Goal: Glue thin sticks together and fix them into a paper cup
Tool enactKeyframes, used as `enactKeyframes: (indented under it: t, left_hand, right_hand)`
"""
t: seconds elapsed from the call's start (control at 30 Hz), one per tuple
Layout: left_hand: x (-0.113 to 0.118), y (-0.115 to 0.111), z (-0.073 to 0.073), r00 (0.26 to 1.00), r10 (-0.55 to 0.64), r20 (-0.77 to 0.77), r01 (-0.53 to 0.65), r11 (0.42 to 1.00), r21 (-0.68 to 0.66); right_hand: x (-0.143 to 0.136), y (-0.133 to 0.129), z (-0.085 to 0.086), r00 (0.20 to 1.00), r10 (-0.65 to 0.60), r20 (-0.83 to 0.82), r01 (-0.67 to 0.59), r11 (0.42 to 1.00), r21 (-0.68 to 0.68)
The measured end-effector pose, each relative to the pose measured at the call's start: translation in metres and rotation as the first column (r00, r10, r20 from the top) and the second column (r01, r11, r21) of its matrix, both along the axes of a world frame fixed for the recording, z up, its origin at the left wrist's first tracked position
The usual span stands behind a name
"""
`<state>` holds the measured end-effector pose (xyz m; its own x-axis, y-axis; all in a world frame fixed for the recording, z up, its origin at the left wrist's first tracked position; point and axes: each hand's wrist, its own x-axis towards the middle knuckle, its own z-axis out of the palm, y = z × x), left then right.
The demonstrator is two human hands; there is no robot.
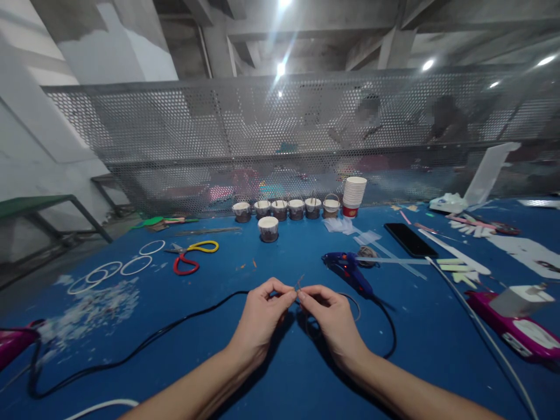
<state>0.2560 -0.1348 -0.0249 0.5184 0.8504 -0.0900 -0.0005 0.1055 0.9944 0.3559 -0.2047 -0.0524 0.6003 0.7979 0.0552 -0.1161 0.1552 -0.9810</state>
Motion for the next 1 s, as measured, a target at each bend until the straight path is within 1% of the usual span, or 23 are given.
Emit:
enactKeyframes:
  t: [0.17, 0.37, 0.53, 0.63, 0.8, 0.9, 1.0]
  left_hand:
    - [0.0002, 0.0011, -0.0020, 1.000, -0.001, 0.003, 0.001, 1.000, 0.016]
    - [-0.0002, 0.0002, -0.0021, 1.000, 0.000, 0.020, 0.000, 1.000, -0.005]
    - [0.0000, 0.0013, -0.0028, 0.997, -0.058, 0.052, 0.062, 0.995, -0.084]
    - [0.0000, 0.0023, -0.0032, 0.994, -0.087, 0.062, 0.092, 0.992, -0.082]
    - [0.0000, 0.0012, -0.0023, 0.995, -0.076, 0.065, 0.080, 0.996, -0.047]
    - [0.0002, 0.0008, -0.0028, 0.993, -0.074, 0.097, 0.081, 0.995, -0.064]
    - [0.0001, 0.0010, -0.0045, 0.995, -0.070, 0.076, 0.078, 0.992, -0.099]
  right_hand:
    - [0.0004, -0.0004, -0.0003, 1.000, -0.001, -0.001, 0.001, 1.000, 0.014]
    - [0.0002, 0.0001, -0.0003, 1.000, -0.004, 0.005, 0.004, 1.000, 0.014]
    - [0.0013, 0.0007, -0.0030, 1.000, 0.008, 0.007, -0.008, 1.000, 0.010]
    - [0.0022, 0.0005, -0.0030, 1.000, 0.007, 0.004, -0.007, 1.000, 0.006]
    - [0.0027, 0.0007, -0.0015, 1.000, -0.017, 0.009, 0.017, 1.000, 0.011]
    - [0.0029, 0.0012, -0.0023, 1.000, -0.017, 0.006, 0.017, 1.000, 0.014]
    - [0.0033, 0.0015, -0.0037, 1.000, -0.012, 0.010, 0.012, 1.000, 0.011]
